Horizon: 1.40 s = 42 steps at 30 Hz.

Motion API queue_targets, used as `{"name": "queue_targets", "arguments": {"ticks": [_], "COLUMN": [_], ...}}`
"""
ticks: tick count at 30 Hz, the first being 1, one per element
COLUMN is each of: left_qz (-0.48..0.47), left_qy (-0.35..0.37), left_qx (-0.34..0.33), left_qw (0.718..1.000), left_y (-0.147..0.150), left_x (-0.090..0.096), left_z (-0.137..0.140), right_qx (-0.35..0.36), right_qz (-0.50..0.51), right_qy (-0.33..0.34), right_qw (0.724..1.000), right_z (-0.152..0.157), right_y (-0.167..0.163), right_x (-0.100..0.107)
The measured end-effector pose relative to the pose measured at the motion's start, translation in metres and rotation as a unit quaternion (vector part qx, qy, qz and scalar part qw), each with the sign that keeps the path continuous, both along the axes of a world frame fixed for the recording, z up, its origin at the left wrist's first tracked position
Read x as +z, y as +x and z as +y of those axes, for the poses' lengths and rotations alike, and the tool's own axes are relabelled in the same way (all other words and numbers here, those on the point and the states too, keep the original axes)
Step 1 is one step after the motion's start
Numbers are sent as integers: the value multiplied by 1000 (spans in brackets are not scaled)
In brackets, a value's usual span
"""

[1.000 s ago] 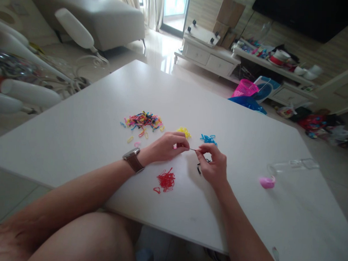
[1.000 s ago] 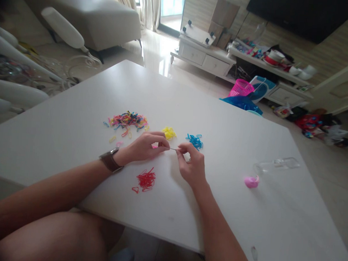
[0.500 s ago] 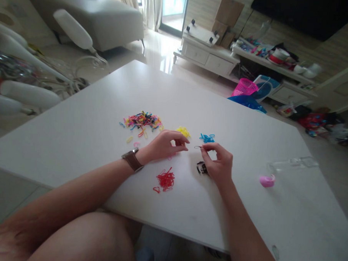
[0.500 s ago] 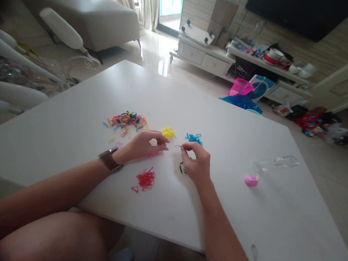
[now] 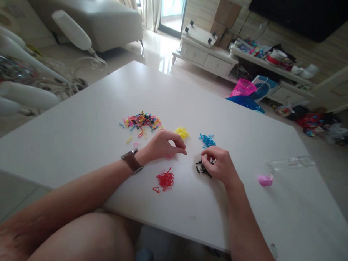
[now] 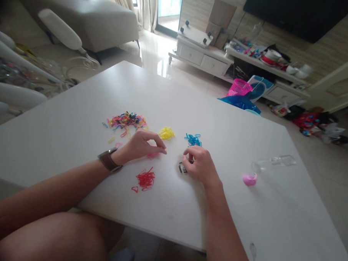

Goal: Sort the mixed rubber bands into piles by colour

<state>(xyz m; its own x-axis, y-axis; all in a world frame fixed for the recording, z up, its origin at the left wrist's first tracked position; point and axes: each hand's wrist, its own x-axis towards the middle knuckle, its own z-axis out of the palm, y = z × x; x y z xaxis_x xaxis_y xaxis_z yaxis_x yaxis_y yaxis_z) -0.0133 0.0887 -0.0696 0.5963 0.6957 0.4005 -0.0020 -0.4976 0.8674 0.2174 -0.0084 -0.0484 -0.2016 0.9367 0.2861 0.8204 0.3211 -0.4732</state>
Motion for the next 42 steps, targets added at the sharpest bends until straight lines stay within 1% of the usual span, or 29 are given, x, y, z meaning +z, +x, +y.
{"name": "queue_targets", "arguments": {"ticks": [3,4,7,10,16,22,25,29,35,42], "left_qz": [-7,-10,-23,-39,-45,-47,-43,-32,-12,19], "left_qy": [-5,-4,4,10,8,-2,-9,2,25,43], "left_qx": [-1,-2,-5,-12,-10,-11,-19,-27,-34,-43], "left_qw": [1000,1000,1000,999,999,999,999,999,999,998], "left_y": [0,0,0,1,2,2,2,0,1,2], "left_x": [0,0,0,0,-1,0,0,0,2,4], "left_z": [-1,-2,-4,-5,-5,-5,-4,0,2,1], "right_qx": [-7,4,42,56,55,40,22,4,-5,-11], "right_qz": [31,42,64,82,93,96,92,83,67,64], "right_qy": [71,86,102,109,113,114,131,148,131,133], "right_qw": [997,995,992,989,988,988,987,985,989,989], "right_z": [-1,-1,-2,-2,-2,-1,-1,-1,-1,-1], "right_y": [-13,-18,-31,-37,-40,-42,-41,-39,-38,-40], "right_x": [-1,-2,-4,-5,-6,-7,-7,-7,-8,-6]}}
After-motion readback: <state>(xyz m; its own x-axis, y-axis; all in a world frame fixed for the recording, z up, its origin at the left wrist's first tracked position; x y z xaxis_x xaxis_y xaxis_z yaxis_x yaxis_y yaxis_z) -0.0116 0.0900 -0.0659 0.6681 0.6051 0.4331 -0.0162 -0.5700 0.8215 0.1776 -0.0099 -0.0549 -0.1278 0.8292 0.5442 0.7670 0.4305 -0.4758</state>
